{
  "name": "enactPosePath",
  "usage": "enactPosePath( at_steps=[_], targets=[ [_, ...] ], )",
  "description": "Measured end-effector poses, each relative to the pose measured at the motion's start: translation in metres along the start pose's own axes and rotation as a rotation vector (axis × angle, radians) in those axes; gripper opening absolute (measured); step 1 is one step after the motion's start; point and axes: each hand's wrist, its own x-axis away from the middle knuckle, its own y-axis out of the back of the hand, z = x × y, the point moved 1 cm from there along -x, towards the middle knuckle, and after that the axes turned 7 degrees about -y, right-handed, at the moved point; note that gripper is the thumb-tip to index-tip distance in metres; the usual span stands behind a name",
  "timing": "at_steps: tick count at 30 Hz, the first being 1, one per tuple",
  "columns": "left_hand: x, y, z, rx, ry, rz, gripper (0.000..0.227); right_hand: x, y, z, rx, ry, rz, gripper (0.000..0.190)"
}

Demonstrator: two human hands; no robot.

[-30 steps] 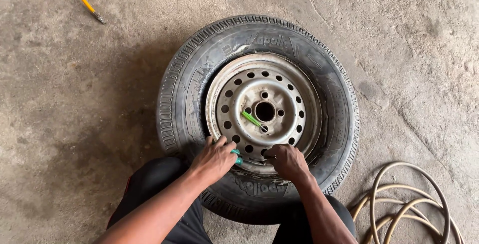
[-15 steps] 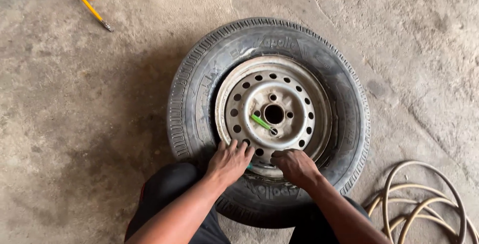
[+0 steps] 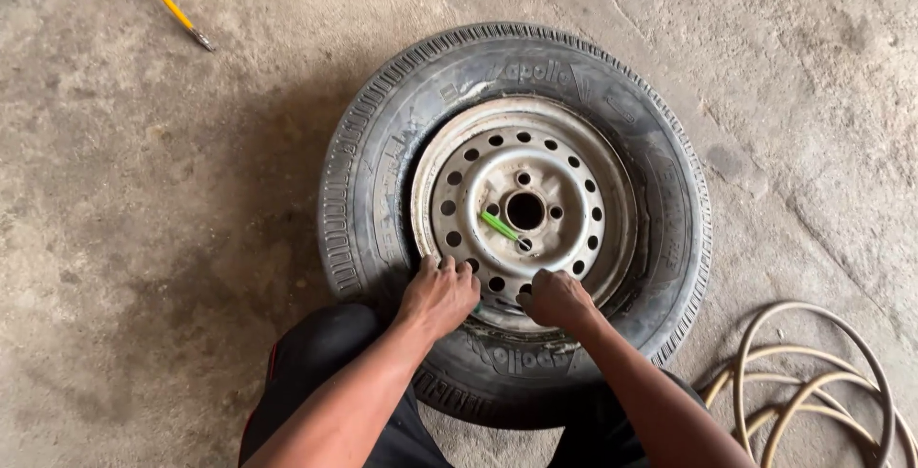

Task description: The person sits on the floor with a detached car tire and presses the valve stem to release air, at times using pliers on the valve. They hold an air hose near the wheel and continue working the valve area until the clip ends.

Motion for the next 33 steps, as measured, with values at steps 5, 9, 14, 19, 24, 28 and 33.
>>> enactPosePath(
  at_steps=[5,9,14,19,24,28,33],
  targets=[
    [-0.001,0.001,0.000,-0.009,0.002,-0.004,0.016,0.013,0.012,0.010,0.064,0.047,0.030,0.039],
    [-0.001,0.000,0.000,-0.015,-0.009,0.014,0.016,0.010,0.006,0.005,0.249,0.219,0.044,0.035],
    [0.002,0.004,0.000,-0.012,0.002,0.001,0.017,0.010,0.007,0.008,0.255,0.144,0.093,0.040],
    [0.001,0.001,0.001,-0.037,0.017,-0.050,0.016,-0.010,-0.016,-0.016,-0.079,0.031,0.080,0.042],
    [0.007,0.008,-0.001,-0.020,0.020,-0.012,0.018,-0.003,0.000,-0.006,0.149,0.122,0.150,0.031],
    [0.004,0.003,0.002,-0.002,0.013,0.039,0.024,-0.015,-0.018,-0.020,0.655,0.760,-0.220,0.022],
    [0.007,0.003,-0.003,-0.005,0.033,-0.004,0.020,0.013,-0.002,-0.007,0.493,0.338,-0.064,0.039]
  ],
)
